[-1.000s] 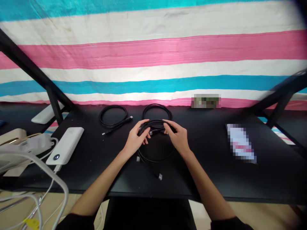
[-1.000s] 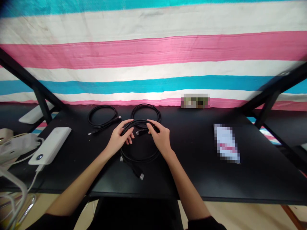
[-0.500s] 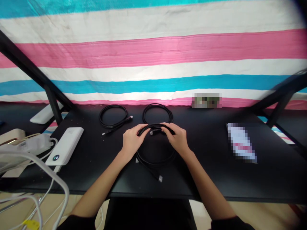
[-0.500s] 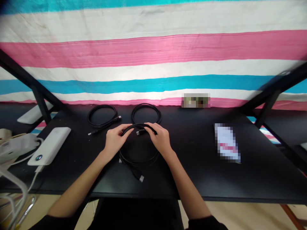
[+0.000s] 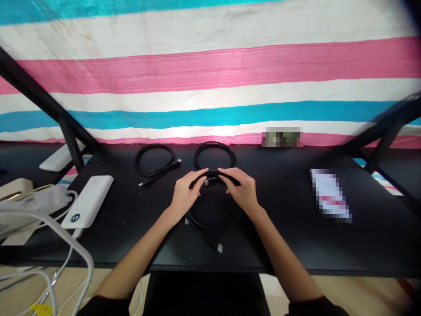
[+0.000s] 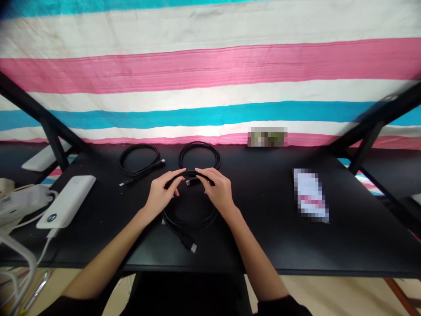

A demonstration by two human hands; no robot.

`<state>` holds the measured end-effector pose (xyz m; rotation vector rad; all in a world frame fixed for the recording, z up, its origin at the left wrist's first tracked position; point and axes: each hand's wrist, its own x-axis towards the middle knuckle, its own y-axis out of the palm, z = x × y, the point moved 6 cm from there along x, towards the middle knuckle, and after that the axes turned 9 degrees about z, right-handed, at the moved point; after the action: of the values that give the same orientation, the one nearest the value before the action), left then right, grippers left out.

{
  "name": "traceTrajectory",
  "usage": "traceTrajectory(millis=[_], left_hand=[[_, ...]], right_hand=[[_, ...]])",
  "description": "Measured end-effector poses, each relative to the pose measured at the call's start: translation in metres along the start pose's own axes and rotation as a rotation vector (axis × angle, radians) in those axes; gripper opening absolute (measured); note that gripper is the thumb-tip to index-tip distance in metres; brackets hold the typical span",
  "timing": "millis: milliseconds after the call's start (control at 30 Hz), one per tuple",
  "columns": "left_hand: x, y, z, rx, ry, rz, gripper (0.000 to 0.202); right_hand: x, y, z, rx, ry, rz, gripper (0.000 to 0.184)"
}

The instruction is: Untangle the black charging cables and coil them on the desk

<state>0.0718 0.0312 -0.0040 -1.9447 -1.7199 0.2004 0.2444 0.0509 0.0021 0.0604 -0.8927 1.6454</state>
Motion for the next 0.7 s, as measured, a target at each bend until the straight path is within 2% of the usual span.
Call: traceTrajectory(millis=[100,233,500,567,700], left_hand=[[-0.0002,0.0010,0.0002,-0.006,0.015,0.010,0.031],[-0.0011,0.0004,-0.0010,0.117,0.045,-0.011,0.032],[-0.0024,0.0008,-0.0022,0.284,0.031,-0.010,0.028],[-0.0020,0.0007,-0.0017,0.210,0.013,-0.014,0.027],[-0.0011,0.0038,0.0071,-0.160,-0.137,0.003,0.029]], right_hand=[[-0.0007,0.0014,-0.0015,0.018,0.012,0.006,0.022],[-0.0013,0.0025,-0.0026,0.005,0.025,0.024,0.024],[-0.0016,0.0016,0.0007,-0.277,0.003,0.060,0.021],[-0.0009,0.0021,0.0003,-0.264,0.009,0.072,0.021],[0.0017,0.0036,-0.0017,-0.096,0.050,0.092,0.021]])
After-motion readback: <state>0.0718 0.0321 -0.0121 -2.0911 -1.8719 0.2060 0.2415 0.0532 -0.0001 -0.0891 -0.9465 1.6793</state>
